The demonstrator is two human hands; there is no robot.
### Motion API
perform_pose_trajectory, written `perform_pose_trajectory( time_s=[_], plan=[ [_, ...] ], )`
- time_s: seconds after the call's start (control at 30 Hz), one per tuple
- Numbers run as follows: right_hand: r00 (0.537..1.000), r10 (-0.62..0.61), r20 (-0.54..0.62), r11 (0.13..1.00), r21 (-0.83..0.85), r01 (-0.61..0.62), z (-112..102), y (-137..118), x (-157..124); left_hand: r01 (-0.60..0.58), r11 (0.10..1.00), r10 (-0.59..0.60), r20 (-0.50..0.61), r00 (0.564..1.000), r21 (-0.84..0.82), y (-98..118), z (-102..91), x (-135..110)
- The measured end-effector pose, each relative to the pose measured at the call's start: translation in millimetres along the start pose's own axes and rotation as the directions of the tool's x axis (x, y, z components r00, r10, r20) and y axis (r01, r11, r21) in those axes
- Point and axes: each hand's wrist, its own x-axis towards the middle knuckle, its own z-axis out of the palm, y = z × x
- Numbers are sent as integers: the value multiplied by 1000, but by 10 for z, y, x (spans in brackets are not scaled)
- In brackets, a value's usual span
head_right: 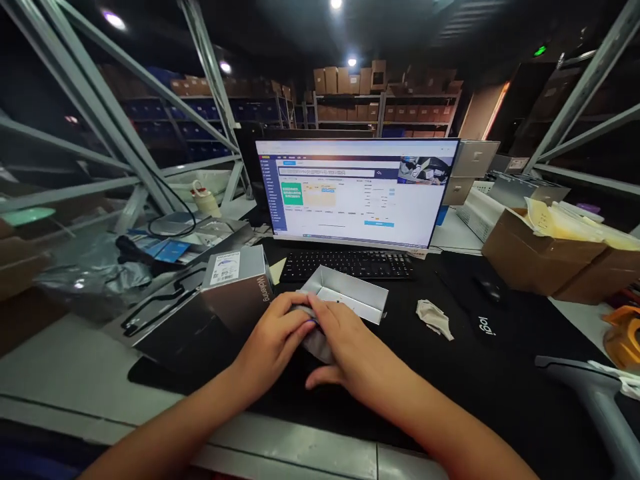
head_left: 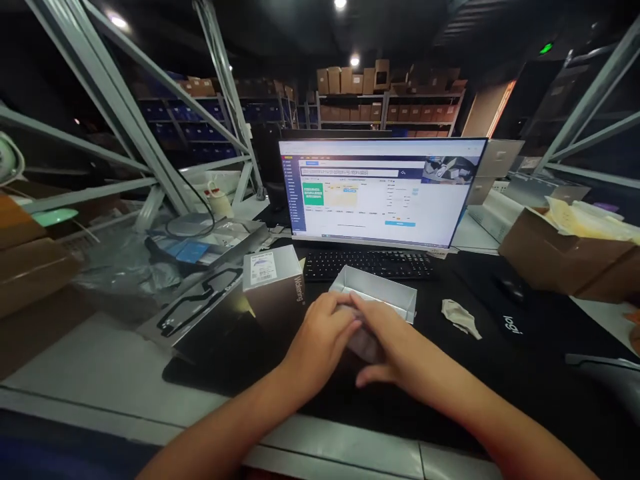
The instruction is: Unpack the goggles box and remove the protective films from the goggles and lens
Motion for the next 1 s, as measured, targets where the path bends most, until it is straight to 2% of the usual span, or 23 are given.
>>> perform_pose_trajectory(
  time_s=[0.07, 0.13, 0.2, 0.23, 0.27, 0.33, 0.4, 0.43, 0.47, 0.53, 0.57, 0.63, 0.67, 0.7, 0.73, 0.77, 0.8, 0.83, 0.9, 1.0],
  plan=[
    [998, 64, 17, 980, -188, -60, 54, -4, -23, 34, 999, -35, -39, 999, -34, 6, 35, 34],
    [990, 144, -4, 943, -301, -138, 24, 10, -6, 21, 999, -24, -103, 994, -31, -23, 63, -16],
    [974, 222, -48, 934, -276, -226, -103, 38, 33, 2, 999, 5, -184, 983, 35, -91, 69, -132],
    [957, 282, -74, 934, -207, -291, -196, 59, 52, -10, 997, 25, -201, 979, 78, -136, 63, -202],
    [932, 352, -90, 927, -101, -360, -299, 84, 68, -28, 993, 48, -172, 984, 115, -184, 54, -273],
    [874, 472, -114, 876, 170, -451, -498, 135, 82, -104, 985, 100, 35, 994, 138, -272, 40, -401],
    [829, 540, -148, 790, 428, -439, -628, 165, 72, -158, 980, 120, 271, 955, 124, -322, 53, -510],
    [812, 561, -162, 746, 524, -411, -653, 161, 59, -168, 977, 116, 335, 935, 130, -329, 73, -561],
    [798, 577, -176, 710, 590, -383, -649, 141, 41, -177, 973, 116, 350, 929, 147, -325, 101, -612],
    [785, 578, -222, 703, 623, -342, -565, 52, 0, -210, 959, 153, 278, 948, 188, -297, 172, -719],
    [788, 553, -270, 743, 588, -320, -494, -12, -19, -239, 949, 195, 214, 957, 205, -280, 210, -775],
    [821, 440, -365, 860, 435, -267, -325, -152, -48, -287, 932, 273, 93, 958, 221, -250, 277, -881],
    [859, 368, -357, 908, 339, -247, -240, -213, -56, -288, 934, 283, 52, 958, 211, -241, 302, -928],
    [907, 304, -290, 941, 242, -238, -162, -261, -60, -279, 942, 278, 30, 960, 187, -234, 320, -967],
    [952, 258, -167, 961, 141, -236, -96, -290, -62, -266, 951, 267, 19, 964, 157, -229, 330, -998],
    [972, 234, -8, 972, 28, -234, -41, -301, -61, -262, 955, 263, 13, 965, 137, -226, 334, -1020],
    [960, 238, 144, 969, -100, -226, 1, -294, -58, -273, 952, 276, -1, 961, 137, -222, 331, -1033],
    [928, 267, 258, 949, -237, -208, 34, -276, -51, -300, 941, 308, -25, 951, 159, -216, 324, -1038],
    [868, 336, 365, 872, -469, -141, 88, -237, -25, -364, 903, 387, -64, 920, 227, -196, 304, -1032],
    [789, 374, 487, 792, -610, 1, 200, -252, 51, -423, 874, 450, -70, 890, 240, -157, 278, -1020]
  ],
)
